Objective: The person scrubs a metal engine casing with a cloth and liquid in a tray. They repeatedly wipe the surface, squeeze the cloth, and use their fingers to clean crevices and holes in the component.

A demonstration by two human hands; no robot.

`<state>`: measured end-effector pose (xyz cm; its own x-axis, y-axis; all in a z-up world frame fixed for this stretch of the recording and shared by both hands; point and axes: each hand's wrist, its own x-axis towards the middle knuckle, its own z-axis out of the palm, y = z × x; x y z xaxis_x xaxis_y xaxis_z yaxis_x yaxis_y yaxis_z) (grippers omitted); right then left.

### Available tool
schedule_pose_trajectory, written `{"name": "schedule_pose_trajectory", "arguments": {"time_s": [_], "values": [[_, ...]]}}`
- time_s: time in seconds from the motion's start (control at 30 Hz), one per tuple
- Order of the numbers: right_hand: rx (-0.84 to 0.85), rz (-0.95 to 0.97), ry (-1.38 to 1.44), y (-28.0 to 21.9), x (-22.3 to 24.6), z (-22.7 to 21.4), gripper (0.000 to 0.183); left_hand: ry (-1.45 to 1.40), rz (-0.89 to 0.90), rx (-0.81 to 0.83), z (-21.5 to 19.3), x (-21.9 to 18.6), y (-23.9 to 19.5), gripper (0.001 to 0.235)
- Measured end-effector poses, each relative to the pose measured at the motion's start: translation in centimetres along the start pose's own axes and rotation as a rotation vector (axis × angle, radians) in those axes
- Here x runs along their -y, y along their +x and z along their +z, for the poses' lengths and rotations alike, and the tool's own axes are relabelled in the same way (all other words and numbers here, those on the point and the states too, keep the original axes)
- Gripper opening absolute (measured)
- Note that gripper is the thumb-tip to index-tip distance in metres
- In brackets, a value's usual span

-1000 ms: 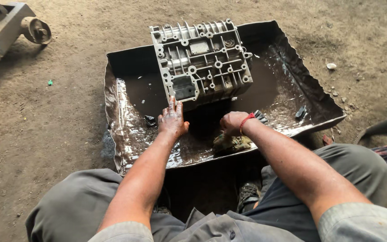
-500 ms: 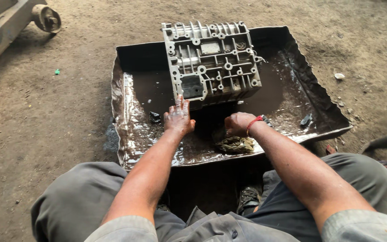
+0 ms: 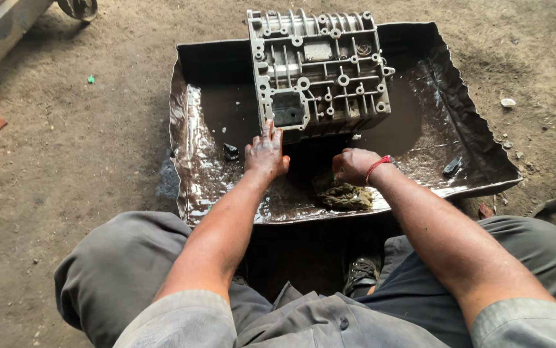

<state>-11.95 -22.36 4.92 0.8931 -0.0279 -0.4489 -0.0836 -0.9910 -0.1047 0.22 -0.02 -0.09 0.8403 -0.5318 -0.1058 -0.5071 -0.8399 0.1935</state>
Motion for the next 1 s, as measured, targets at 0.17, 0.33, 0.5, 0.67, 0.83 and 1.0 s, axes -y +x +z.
{"name": "schedule_pose_trajectory", "arguments": {"time_s": [0.17,0.33,0.5,0.67,0.83,1.0], "values": [[0.003,0.01,-0.014,-0.1,0.1,-0.2,0.033,-0.23,0.023,-0.119,0.4,1.3,1.0,0.07],[0.0,0.021,-0.015,0.5,0.2,-0.3,0.039,-0.231,0.038,-0.261,0.4,1.8,0.8,0.068],[-0.187,-0.101,0.067,2.4,-0.5,0.3,0.057,-0.006,0.142,-0.258,1.1,1.2,1.6,0.07],[-0.235,-0.084,0.516,5.6,-0.5,-0.7,0.086,0.055,0.193,-0.08,1.0,-0.5,3.2,0.086],[-0.286,-0.02,0.715,9.2,0.5,-0.9,0.102,-0.006,0.089,0.13,-1.9,-1.8,2.3,0.096],[-0.273,0.051,1.019,10.8,2.7,-0.7,0.105,-0.01,0.086,0.209,-3.0,-1.5,2.4,0.111]]}}
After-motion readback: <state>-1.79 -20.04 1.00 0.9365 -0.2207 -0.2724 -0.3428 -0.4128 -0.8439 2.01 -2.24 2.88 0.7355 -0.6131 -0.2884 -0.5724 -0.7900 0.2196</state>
